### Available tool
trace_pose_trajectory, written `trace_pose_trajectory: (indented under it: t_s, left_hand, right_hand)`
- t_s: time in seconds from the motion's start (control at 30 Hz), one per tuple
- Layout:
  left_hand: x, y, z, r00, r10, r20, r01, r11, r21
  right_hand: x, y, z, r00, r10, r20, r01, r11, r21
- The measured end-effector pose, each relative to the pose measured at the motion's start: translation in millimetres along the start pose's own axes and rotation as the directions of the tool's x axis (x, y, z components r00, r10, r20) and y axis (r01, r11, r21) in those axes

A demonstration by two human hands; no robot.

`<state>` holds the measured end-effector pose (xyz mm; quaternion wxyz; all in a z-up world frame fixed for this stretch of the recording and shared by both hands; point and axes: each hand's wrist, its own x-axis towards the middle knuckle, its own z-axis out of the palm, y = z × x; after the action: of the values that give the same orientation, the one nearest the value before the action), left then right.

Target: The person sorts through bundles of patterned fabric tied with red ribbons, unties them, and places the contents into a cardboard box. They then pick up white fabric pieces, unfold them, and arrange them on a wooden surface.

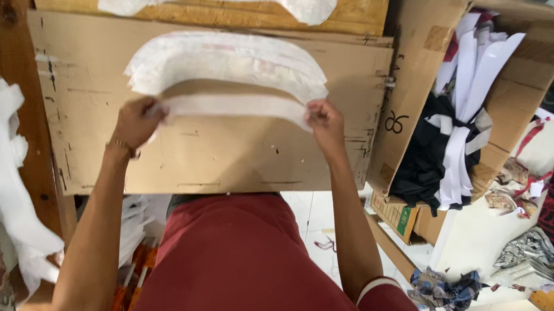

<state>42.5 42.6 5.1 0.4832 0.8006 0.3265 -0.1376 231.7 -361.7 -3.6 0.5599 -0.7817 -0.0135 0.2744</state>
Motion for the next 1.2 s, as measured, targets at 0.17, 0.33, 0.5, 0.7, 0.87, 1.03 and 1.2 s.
trace_pose_trajectory:
  t_s: [0.17, 0.33, 0.5, 0.7, 0.87, 1.03, 1.2]
  left_hand:
    - [32.7, 17.5, -1.7, 0.99, 0.103, -0.096, -0.1, 0.994, 0.033]
    - [18.3, 19.5, 0.1, 0.998, -0.056, 0.034, 0.039, 0.922, 0.386]
    - [-20.5, 25.2, 28.7, 0.984, 0.15, -0.092, -0.058, 0.77, 0.635]
    - [5.3, 64.1, 99.1, 0.846, 0.532, 0.012, -0.397, 0.617, 0.68]
    - [33.4, 81.2, 131.8, 0.78, 0.616, 0.115, -0.488, 0.483, 0.727]
    - [41.4, 77.5, 141.6, 0.765, 0.639, 0.078, -0.5, 0.514, 0.697]
    - [43.6, 80.9, 140.1, 0.789, 0.606, 0.1, -0.481, 0.509, 0.714]
  right_hand:
    - [25.4, -12.9, -8.0, 0.997, -0.063, -0.033, 0.058, 0.989, -0.133]
    - [2.0, -20.0, 1.9, 0.977, -0.165, 0.139, 0.215, 0.801, -0.558]
    - [6.3, -20.4, 76.8, 0.785, -0.618, 0.052, 0.543, 0.646, -0.537]
    - [45.9, -36.5, 130.7, 0.878, -0.474, -0.065, 0.381, 0.776, -0.502]
    - [54.0, -36.7, 142.3, 0.869, -0.487, -0.09, 0.359, 0.745, -0.562]
    - [57.9, -19.5, 143.2, 0.869, -0.49, -0.065, 0.364, 0.723, -0.587]
    - [64.9, -18.5, 145.2, 0.881, -0.473, -0.017, 0.343, 0.663, -0.665]
